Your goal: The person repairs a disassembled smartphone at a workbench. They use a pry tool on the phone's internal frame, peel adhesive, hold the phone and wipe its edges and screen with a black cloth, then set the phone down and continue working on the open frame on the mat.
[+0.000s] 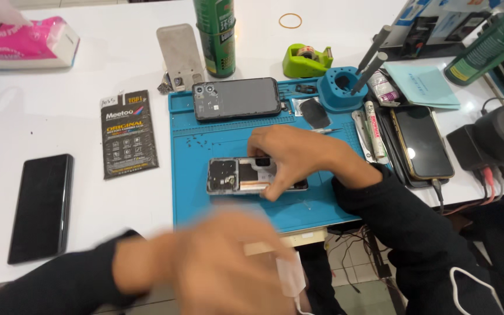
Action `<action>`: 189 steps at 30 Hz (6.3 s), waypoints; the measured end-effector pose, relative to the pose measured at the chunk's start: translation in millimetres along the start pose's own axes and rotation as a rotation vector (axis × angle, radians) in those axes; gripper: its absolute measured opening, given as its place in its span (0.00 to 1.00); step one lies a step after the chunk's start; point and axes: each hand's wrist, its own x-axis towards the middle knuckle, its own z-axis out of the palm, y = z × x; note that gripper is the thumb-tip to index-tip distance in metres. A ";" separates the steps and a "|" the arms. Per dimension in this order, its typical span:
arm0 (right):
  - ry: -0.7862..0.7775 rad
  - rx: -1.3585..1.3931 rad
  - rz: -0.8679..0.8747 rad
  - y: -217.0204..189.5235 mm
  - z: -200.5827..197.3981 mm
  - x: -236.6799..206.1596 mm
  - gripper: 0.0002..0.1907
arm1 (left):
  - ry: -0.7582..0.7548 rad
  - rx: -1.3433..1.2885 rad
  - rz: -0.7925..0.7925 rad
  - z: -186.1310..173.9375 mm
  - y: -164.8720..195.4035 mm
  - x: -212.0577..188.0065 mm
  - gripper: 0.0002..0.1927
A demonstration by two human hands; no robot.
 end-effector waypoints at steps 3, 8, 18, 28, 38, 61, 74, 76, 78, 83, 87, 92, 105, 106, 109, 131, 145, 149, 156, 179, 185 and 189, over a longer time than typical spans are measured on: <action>0.024 0.087 0.032 12.9 -3.0 -0.3 0.35 | 0.314 0.422 -0.399 -30.5 -50.2 -67.0 0.13; 0.105 0.299 -0.020 18.5 -7.4 7.6 0.34 | 0.831 0.247 -0.694 -36.4 -89.1 -113.1 0.30; 0.089 1.314 -0.078 39.3 40.7 29.4 0.22 | 0.681 -0.497 -0.762 -10.4 -93.7 -107.5 0.40; 0.226 0.080 0.299 11.6 -32.7 -9.1 0.17 | 0.875 -1.031 -0.956 -10.6 -53.0 -84.9 0.33; 0.294 -0.551 0.490 40.8 -20.5 -5.2 0.26 | 1.003 -0.996 -0.884 -21.1 -52.0 -99.5 0.47; 0.561 -0.796 0.554 29.7 -3.8 2.2 0.10 | 0.922 -0.893 -0.908 -14.8 -50.7 -115.0 0.30; 0.370 -0.291 0.427 17.4 -37.1 -18.5 0.11 | 0.963 -0.651 -0.992 -20.3 -52.8 -116.3 0.25; 0.457 -0.311 0.456 25.5 -44.2 -27.9 0.11 | 1.039 -0.651 -0.979 -22.1 -55.0 -116.1 0.23; 0.519 -0.326 0.477 33.0 -47.5 -33.3 0.11 | 1.136 -0.692 -0.901 -31.2 -58.9 -115.8 0.22; 0.506 -0.327 0.511 43.5 -46.4 -30.3 0.13 | 1.400 -0.504 -0.832 -69.8 -57.4 -124.6 0.26; 0.585 -0.399 0.118 40.2 -23.1 4.8 0.34 | 1.524 -0.596 -0.696 -84.9 -55.9 -129.7 0.30; 0.430 -0.181 0.146 28.3 -12.5 31.9 0.47 | 1.581 -0.618 -0.611 -92.5 -55.5 -125.4 0.34; 0.807 -0.114 -0.136 40.3 -49.3 -15.1 0.28 | 1.588 -0.579 -0.589 -91.1 -47.1 -123.7 0.34; 0.818 -0.126 -0.131 42.8 -49.8 -18.8 0.28 | 1.599 -0.583 -0.593 -90.2 -47.0 -124.0 0.34; 0.827 -0.190 -0.114 48.3 -47.5 -23.5 0.28 | 1.602 -0.587 -0.591 -88.2 -47.4 -124.0 0.34; 0.619 -0.300 -0.024 5.3 43.5 42.7 0.31 | 1.616 -0.641 -0.645 -87.8 -48.6 -128.8 0.34; 0.670 -0.671 0.705 26.7 -28.0 -45.2 0.15 | 1.442 -0.532 -0.815 -63.6 -51.8 -123.1 0.29; 0.630 -0.704 0.873 48.6 -35.8 -64.1 0.13 | 1.352 -0.597 -0.901 -48.4 -57.0 -113.2 0.27; 0.654 -0.573 0.853 51.7 -41.2 -62.5 0.08 | 1.260 -0.670 -0.935 -39.5 -53.9 -100.4 0.25; 0.634 0.519 -0.142 -27.8 -3.3 4.0 0.08 | 1.144 -0.532 -0.863 -30.1 -73.6 -96.9 0.24; 0.646 0.629 -0.119 -33.2 10.1 12.0 0.09 | 1.146 -0.551 -0.858 -30.3 -77.5 -94.5 0.24; 0.638 0.713 -0.128 -34.8 11.9 13.4 0.09 | 1.128 -0.592 -0.821 -30.3 -77.6 -92.3 0.25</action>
